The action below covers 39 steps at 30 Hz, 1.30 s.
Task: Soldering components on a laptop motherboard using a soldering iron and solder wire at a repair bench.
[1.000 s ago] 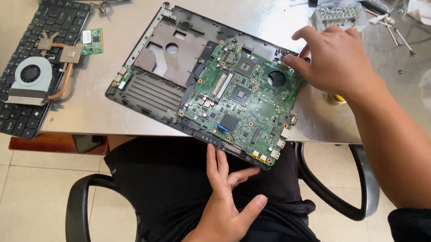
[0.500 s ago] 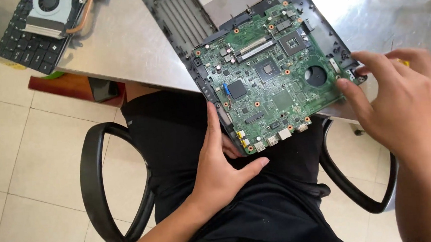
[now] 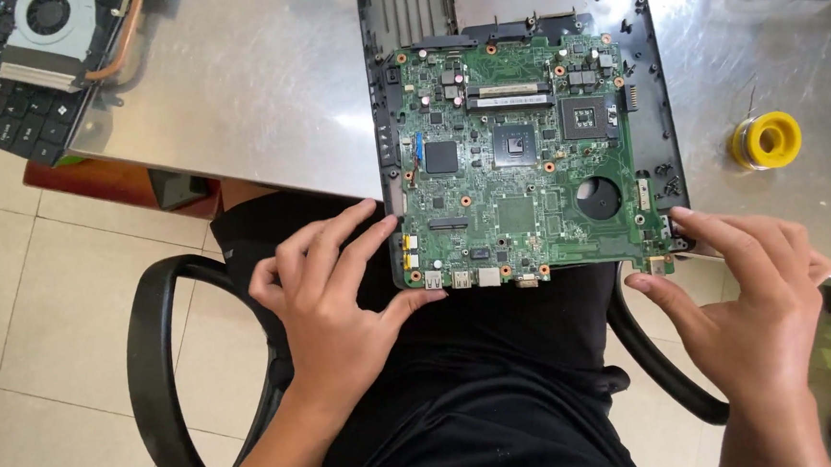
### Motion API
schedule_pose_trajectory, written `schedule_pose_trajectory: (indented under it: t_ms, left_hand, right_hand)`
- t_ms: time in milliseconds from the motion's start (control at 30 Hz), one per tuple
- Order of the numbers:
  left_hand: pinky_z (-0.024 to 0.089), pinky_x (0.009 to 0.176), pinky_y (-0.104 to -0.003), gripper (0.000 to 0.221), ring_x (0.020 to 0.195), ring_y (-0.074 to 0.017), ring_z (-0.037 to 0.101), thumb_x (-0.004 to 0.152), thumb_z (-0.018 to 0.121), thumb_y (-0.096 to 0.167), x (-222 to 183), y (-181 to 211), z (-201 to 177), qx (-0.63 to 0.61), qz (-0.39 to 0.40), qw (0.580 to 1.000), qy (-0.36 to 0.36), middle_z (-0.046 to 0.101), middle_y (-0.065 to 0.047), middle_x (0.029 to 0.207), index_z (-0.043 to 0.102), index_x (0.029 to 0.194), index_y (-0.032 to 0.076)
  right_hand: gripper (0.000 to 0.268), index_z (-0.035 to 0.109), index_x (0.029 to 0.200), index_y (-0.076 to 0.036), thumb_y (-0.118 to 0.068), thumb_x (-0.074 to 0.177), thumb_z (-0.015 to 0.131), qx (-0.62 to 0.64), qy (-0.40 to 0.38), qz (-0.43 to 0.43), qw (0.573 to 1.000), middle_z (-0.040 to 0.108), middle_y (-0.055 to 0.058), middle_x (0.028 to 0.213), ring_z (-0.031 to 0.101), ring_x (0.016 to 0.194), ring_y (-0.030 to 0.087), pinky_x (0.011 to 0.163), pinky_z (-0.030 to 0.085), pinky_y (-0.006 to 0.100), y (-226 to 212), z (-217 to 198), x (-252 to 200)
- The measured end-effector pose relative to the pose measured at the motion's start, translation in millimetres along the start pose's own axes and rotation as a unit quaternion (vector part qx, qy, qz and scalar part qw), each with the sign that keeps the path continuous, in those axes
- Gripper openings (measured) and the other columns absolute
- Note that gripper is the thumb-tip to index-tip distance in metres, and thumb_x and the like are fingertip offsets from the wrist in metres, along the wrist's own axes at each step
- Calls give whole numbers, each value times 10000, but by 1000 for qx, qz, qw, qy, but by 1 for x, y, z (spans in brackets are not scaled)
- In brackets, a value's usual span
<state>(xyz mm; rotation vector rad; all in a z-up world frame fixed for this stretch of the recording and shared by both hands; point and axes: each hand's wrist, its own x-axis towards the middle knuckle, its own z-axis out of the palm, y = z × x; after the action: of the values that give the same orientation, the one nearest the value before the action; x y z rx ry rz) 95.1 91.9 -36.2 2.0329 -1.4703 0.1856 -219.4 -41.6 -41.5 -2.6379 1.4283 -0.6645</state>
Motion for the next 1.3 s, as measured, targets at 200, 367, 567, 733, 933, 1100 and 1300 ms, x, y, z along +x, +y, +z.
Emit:
schedule_pose_trajectory:
  t_ms: [200, 367, 567, 733, 933, 1100, 1300]
  left_hand:
    - [207, 988, -430, 475, 1201, -210, 589, 821, 813, 568, 26, 4, -1, -2, 52, 999, 8, 742, 52, 1246, 806, 1089, 176]
    - [202, 1008, -438, 470, 1198, -203, 595, 851, 778, 562, 39, -4, 8, -8, 56, 998, 4, 752, 33, 1254, 800, 1107, 168]
    - [198, 1016, -432, 478, 1194, -212, 611, 881, 734, 548, 54, -11, 18, -37, 48, 998, -16, 735, 17, 1266, 775, 1150, 155]
    - [187, 1030, -431, 513, 1179, -213, 602, 891, 701, 586, 56, -18, 27, -35, 53, 997, -36, 707, 15, 1297, 778, 1168, 161]
    - [196, 1040, -433, 637, 1221, -251, 571, 892, 668, 620, 50, -25, 35, -54, 35, 997, -44, 704, -23, 1337, 677, 1290, 123]
    - [221, 1085, -430, 811, 1259, -264, 621, 832, 710, 690, 46, -35, 35, -81, 48, 995, -35, 658, -118, 1367, 579, 1346, 75]
    - [610, 855, -349, 791, 818, -234, 674, 763, 762, 504, 64, -50, 28, -306, -62, 946, 80, 584, -184, 1166, 568, 1279, -63]
  right_hand:
    - [527, 742, 1294, -81, -354, 889, 939, 38, 50, 19, 998, 709, 88, 1244, 671, 1047, 196, 1045, 353, 380, -1, 10, 2]
    - [533, 751, 1210, -63, -394, 832, 930, 66, 64, 31, 995, 713, 100, 1154, 671, 923, 173, 1012, 361, 336, -4, 15, 12]
    - [507, 747, 1180, -47, -386, 841, 911, 80, 68, 59, 993, 725, 107, 1091, 673, 992, 226, 969, 393, 341, -9, 21, 26]
    - [478, 757, 1187, -20, -236, 842, 1008, 77, 42, 84, 993, 728, 144, 1170, 645, 1079, 274, 978, 411, 382, -17, 18, 35]
    - [550, 737, 1200, 40, -209, 790, 1007, 107, 19, 91, 990, 713, 174, 1134, 631, 1021, 288, 947, 491, 371, -15, 10, 41]
    - [458, 542, 1431, 183, -149, 1184, 740, 104, 126, 72, 984, 534, 358, 1446, 560, 1201, 415, 934, 391, 456, 15, 12, 39]
    - [710, 456, 1586, 192, 0, 998, 805, 64, -31, 120, 990, 425, 344, 1556, 463, 1366, 477, 887, 411, 529, 13, -8, 79]
